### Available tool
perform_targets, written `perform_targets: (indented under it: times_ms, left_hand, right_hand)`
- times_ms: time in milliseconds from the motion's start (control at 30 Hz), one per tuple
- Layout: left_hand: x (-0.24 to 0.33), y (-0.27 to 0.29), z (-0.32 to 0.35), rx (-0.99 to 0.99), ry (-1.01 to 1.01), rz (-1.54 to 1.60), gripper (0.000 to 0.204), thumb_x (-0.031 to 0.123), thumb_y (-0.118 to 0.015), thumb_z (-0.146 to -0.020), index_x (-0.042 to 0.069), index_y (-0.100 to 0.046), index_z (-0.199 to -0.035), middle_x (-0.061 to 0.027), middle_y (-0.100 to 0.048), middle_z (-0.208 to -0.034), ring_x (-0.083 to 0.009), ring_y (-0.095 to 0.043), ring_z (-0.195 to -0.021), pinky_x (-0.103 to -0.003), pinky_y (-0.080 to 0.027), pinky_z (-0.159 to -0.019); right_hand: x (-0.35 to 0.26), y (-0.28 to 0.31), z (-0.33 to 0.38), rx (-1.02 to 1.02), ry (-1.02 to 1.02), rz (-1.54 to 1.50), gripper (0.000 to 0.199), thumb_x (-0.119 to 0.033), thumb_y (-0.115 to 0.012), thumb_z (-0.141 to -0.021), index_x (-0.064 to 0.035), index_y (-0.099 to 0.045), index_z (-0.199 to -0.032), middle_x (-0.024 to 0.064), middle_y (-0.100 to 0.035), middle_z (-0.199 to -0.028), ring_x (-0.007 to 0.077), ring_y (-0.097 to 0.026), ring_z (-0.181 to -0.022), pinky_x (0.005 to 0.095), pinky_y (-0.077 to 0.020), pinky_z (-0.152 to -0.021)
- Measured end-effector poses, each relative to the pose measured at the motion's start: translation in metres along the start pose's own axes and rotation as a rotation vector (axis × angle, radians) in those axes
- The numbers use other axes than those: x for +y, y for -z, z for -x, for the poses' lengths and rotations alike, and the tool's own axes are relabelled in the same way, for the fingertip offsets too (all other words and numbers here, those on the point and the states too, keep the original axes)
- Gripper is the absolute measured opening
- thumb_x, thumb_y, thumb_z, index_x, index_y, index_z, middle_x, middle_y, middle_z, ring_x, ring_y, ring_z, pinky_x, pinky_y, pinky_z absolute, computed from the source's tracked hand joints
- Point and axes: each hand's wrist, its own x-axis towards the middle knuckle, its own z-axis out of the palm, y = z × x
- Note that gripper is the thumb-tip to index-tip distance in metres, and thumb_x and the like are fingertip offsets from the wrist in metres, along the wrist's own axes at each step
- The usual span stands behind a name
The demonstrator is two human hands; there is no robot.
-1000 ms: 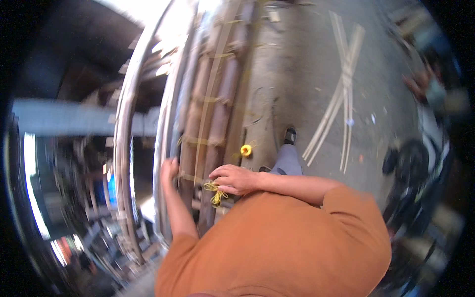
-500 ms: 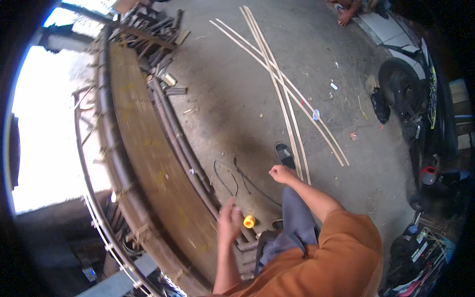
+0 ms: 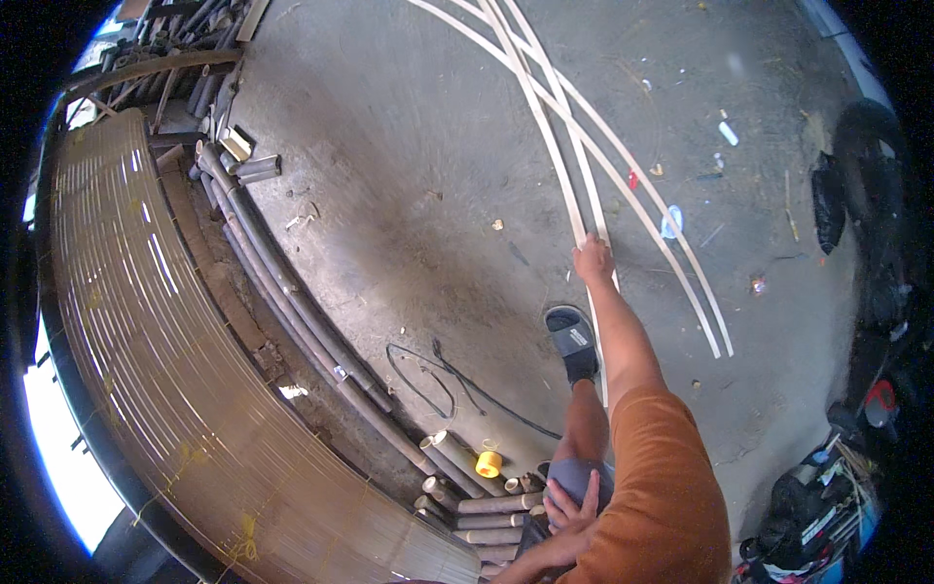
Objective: The person repeatedly ties thin bamboo strips to a bundle of larger bamboo poles using yellow plastic ties. They wrap the ties around the poles and secure them by hand, moving along the length of the bundle to add multiple fastenings.
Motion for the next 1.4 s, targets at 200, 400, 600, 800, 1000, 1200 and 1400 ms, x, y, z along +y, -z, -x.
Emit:
perform_targets:
  times_ms: [200, 400, 600, 800, 1000, 1200, 1400]
  left_hand:
    - [0.023, 0.002, -0.018, 0.146, 0.11, 0.126, 0.07, 0.068, -0.041, -0.089, 0.056, -0.003, -0.146, -0.0171, 0.027, -0.156, -0.0506, 0.013, -0.143, -0.071, -0.015, -0.106]
    - [0.023, 0.038, -0.005, 0.055, -0.018, 0.305, 0.094, 0.085, -0.037, -0.081, 0.041, 0.003, -0.154, -0.0216, 0.037, -0.151, -0.0562, 0.029, -0.136, -0.078, 0.001, -0.101]
    - [-0.087, 0.001, -0.029, 0.24, -0.493, 0.662, 0.069, 0.051, -0.046, -0.099, 0.001, -0.038, -0.145, -0.0231, -0.048, -0.142, -0.0294, -0.043, -0.135, -0.036, -0.032, -0.111]
    - [-0.079, 0.092, 0.117, 0.625, -0.54, 0.448, 0.057, 0.045, -0.048, -0.099, -0.001, -0.053, -0.132, -0.0211, -0.059, -0.13, -0.0302, -0.055, -0.123, -0.037, -0.041, -0.104]
    - [-0.037, 0.222, 0.336, 1.276, -0.807, 0.416, 0.052, 0.035, -0.049, -0.1, -0.003, -0.049, -0.135, -0.0248, -0.056, -0.133, -0.0329, -0.053, -0.125, -0.038, -0.04, -0.106]
    - [-0.094, 0.222, 0.513, 1.564, -0.966, 0.761, 0.043, 0.028, -0.046, -0.102, 0.0, -0.049, -0.135, -0.0231, -0.062, -0.121, -0.0314, -0.06, -0.115, -0.037, -0.045, -0.097]
    - [-0.21, 0.14, 0.575, 1.827, -0.214, 0.804, 0.038, 0.037, -0.039, -0.104, 0.005, -0.06, -0.109, -0.0178, -0.064, -0.081, -0.0341, -0.062, -0.078, -0.043, -0.041, -0.085]
  right_hand:
    - [-0.004, -0.019, -0.02, -0.029, -0.005, 0.039, 0.031, -0.022, -0.062, -0.087, -0.0021, -0.053, -0.109, 0.0253, -0.063, -0.105, 0.0442, -0.06, -0.103, 0.0502, -0.0497, -0.088]
    - [-0.072, 0.099, 0.061, 0.23, 0.088, -0.342, 0.027, -0.02, -0.054, -0.092, 0.0043, -0.053, -0.103, 0.0249, -0.062, -0.074, 0.0394, -0.065, -0.072, 0.051, -0.0494, -0.068]
    - [-0.221, 0.358, 0.202, 0.261, 0.517, -0.667, 0.023, -0.024, -0.053, -0.098, -0.0011, -0.056, -0.097, 0.0177, -0.059, -0.066, 0.0364, -0.063, -0.061, 0.0402, -0.0451, -0.053]
    - [-0.371, 0.475, 0.259, 0.363, 0.837, -0.725, 0.02, -0.022, -0.051, -0.098, -0.0017, -0.055, -0.097, 0.015, -0.057, -0.064, 0.0301, -0.063, -0.058, 0.0399, -0.0444, -0.052]
    - [-0.575, 0.501, 0.346, -0.207, 0.891, -1.175, 0.03, -0.023, -0.051, -0.1, -0.0086, -0.045, -0.126, 0.0033, -0.058, -0.074, 0.012, -0.055, -0.058, 0.0288, -0.0458, -0.051]
    - [-0.653, 0.515, 0.623, -1.117, 0.692, -1.425, 0.021, -0.02, -0.042, -0.103, -0.0227, -0.035, -0.123, -0.0009, -0.046, -0.078, 0.0055, -0.042, -0.056, 0.0208, -0.0387, -0.045]
    - [-0.609, 0.461, 0.777, -1.396, 0.788, -1.371, 0.02, -0.013, -0.041, -0.103, -0.015, -0.03, -0.119, 0.0077, -0.056, -0.088, 0.0154, -0.059, -0.073, 0.0323, -0.0554, -0.062]
